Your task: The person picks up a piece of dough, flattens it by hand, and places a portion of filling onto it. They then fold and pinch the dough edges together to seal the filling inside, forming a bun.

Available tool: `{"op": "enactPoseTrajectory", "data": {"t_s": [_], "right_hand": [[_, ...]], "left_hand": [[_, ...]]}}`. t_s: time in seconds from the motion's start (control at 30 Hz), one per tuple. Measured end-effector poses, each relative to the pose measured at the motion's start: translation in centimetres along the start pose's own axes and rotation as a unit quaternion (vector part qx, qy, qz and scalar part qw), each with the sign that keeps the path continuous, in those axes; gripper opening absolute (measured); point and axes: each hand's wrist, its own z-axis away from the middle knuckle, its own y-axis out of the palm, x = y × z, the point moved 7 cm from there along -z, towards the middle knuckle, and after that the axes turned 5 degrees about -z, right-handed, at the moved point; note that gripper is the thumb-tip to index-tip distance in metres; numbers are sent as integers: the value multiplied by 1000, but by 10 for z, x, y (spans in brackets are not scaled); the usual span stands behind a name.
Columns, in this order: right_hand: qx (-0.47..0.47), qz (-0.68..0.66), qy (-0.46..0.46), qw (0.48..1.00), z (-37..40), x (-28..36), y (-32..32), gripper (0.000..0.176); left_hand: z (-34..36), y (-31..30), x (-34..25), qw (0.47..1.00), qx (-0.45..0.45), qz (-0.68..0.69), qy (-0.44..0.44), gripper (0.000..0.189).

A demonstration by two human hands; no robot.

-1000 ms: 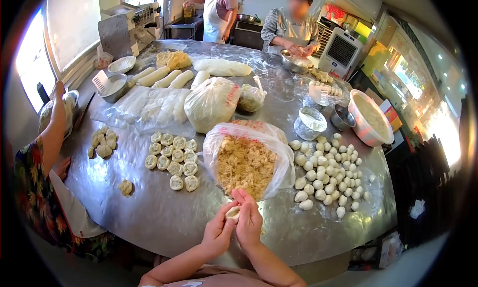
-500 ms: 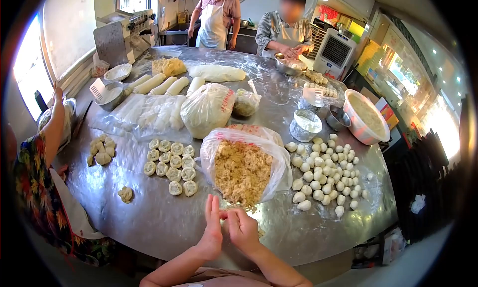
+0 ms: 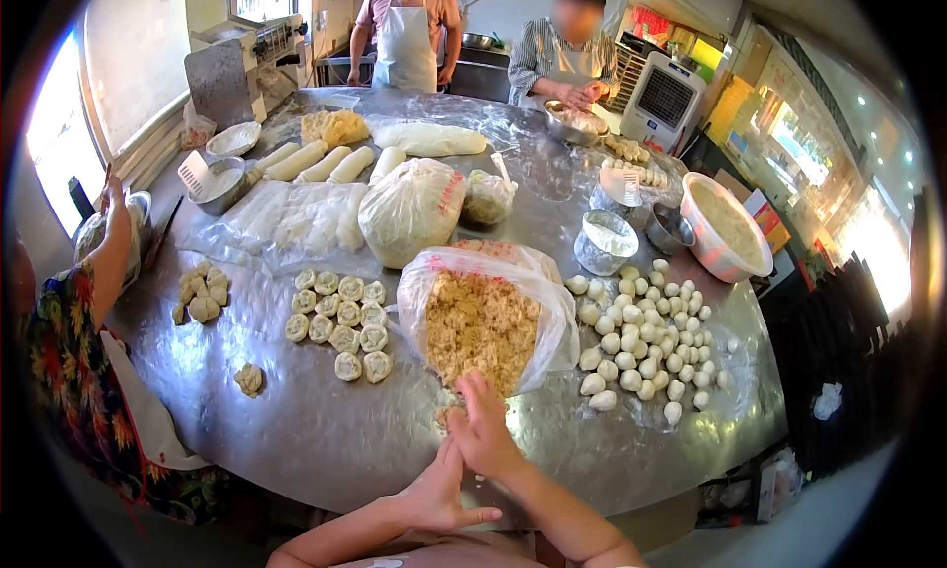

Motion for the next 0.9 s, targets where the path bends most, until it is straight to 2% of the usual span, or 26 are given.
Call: {"op": "enactPoseTrajectory", "data": {"t_s": [0.07, 0.17, 0.23, 0.27, 0.33, 0.37, 0.43, 0.53, 0.57, 0.6, 0.67, 0.73, 0.77, 0.83, 0.9], "right_hand": [[-4, -43, 32, 999, -10, -13, -4, 66], [21, -41, -49, 998, 10, 31, 5, 63], [42, -35, -77, 996, 18, 46, 10, 62], [42, -92, -20, 995, 11, 26, 12, 62], [45, -204, 96, 973, -6, -24, 16, 62], [13, -186, 104, 977, -9, -18, 0, 61], [6, -158, 37, 987, 1, 7, 2, 63], [16, -146, -21, 989, 20, 33, 5, 62], [19, -135, -26, 990, 24, 33, 8, 62], [22, -124, -31, 991, 27, 34, 10, 62], [-21, -98, -56, 993, 29, 37, 4, 46], [-39, -52, -73, 995, 33, 42, 1, 33], [-51, -50, -71, 995, 33, 43, -3, 30], [-75, -42, -68, 994, 33, 45, -11, 22], [-43, -66, -8, 997, 33, 39, -10, 20]], "left_hand": [[0, 2, 5, 996, -9, 91, -16, 87], [-1, 16, 27, 981, 135, 99, -102, 68], [1, 15, 29, 994, 55, 73, -59, 53], [0, 13, 27, 998, 15, 58, -34, 46], [-3, 9, 9, 997, -24, 60, -47, 53], [-1, 11, 6, 995, -54, 62, -49, 55], [-6, 2, 0, 992, -104, 64, -32, 56], [-11, 9, 43, 993, 9, -8, -114, 49], [-9, 5, 54, 988, 0, 13, -153, 40], [-9, -1, 54, 991, -28, -32, -125, 37], [-7, -10, 50, 987, -81, -120, -68, 33], [-2, -18, 52, 986, -112, -41, -117, 27], [1, -21, 54, 982, -127, -1, -141, 24], [2, -19, 58, 978, -141, -12, -151, 22], [2, -18, 59, 978, -142, -25, -154, 20]]}}
